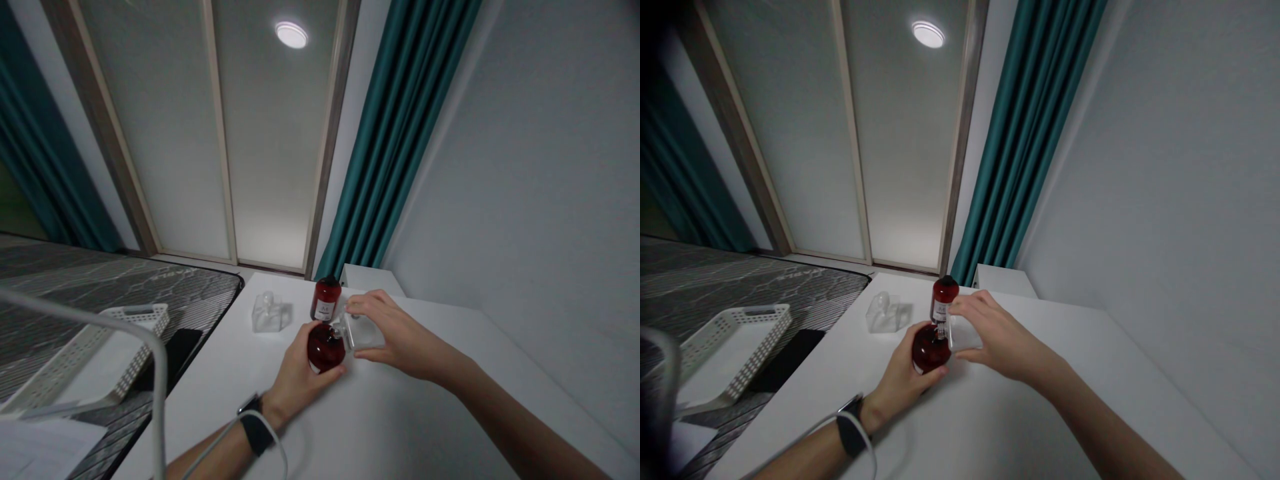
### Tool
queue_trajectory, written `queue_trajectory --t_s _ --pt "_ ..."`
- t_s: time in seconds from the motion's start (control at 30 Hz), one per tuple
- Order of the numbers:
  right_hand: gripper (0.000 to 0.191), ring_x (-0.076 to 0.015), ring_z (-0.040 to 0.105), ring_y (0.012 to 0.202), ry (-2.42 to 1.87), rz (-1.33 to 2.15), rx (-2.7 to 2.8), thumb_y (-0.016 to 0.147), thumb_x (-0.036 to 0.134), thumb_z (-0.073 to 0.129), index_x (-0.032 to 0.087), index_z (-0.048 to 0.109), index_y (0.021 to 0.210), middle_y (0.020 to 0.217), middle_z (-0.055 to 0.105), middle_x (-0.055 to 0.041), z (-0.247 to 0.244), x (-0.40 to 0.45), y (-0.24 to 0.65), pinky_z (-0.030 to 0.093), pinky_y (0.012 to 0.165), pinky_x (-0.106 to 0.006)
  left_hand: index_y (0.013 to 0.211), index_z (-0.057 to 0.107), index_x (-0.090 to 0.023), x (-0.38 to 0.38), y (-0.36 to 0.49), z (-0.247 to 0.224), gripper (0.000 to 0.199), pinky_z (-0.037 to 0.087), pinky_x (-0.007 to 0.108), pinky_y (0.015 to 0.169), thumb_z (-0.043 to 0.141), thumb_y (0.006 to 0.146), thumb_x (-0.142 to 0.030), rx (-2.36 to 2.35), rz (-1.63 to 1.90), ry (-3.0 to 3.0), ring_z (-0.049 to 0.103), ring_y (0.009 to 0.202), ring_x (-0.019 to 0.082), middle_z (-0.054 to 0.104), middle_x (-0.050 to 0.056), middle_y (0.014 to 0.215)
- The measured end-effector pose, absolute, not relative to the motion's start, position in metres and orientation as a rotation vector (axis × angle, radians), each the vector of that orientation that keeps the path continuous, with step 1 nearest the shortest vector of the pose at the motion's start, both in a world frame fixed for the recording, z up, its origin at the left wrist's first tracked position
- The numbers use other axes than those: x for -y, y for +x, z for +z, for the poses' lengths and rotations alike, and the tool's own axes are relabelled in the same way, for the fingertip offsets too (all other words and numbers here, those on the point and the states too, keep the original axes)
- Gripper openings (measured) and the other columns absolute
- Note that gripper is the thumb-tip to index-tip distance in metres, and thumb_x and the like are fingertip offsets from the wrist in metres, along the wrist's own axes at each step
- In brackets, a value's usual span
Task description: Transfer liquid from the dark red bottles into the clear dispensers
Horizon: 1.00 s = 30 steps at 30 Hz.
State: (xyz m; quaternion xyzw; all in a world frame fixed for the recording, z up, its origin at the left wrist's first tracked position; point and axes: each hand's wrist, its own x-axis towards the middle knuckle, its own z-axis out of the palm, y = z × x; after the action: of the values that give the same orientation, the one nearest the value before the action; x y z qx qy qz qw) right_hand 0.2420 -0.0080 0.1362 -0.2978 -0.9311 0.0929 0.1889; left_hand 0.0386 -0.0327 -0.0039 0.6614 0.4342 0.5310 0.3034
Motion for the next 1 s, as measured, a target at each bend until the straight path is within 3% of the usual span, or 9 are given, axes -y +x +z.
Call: queue_trajectory --t_s 1.0 --pt "0.060 -0.0273 0.048 0.121 -0.762 0.205 2.626 0.080 0.014 0.077 0.026 0.049 0.131 0.134 0.060 -0.0080 0.1311 0.0066 0.2439 0.048 0.103 -0.050 0.126 0.046 -0.019 0.0332 0.0395 0.0011 0.066 0.046 0.047 0.103 0.078 0.068 -0.022 -1.144 1.425 1.734 0.061 0.113 0.029 0.061 0.011 0.123"
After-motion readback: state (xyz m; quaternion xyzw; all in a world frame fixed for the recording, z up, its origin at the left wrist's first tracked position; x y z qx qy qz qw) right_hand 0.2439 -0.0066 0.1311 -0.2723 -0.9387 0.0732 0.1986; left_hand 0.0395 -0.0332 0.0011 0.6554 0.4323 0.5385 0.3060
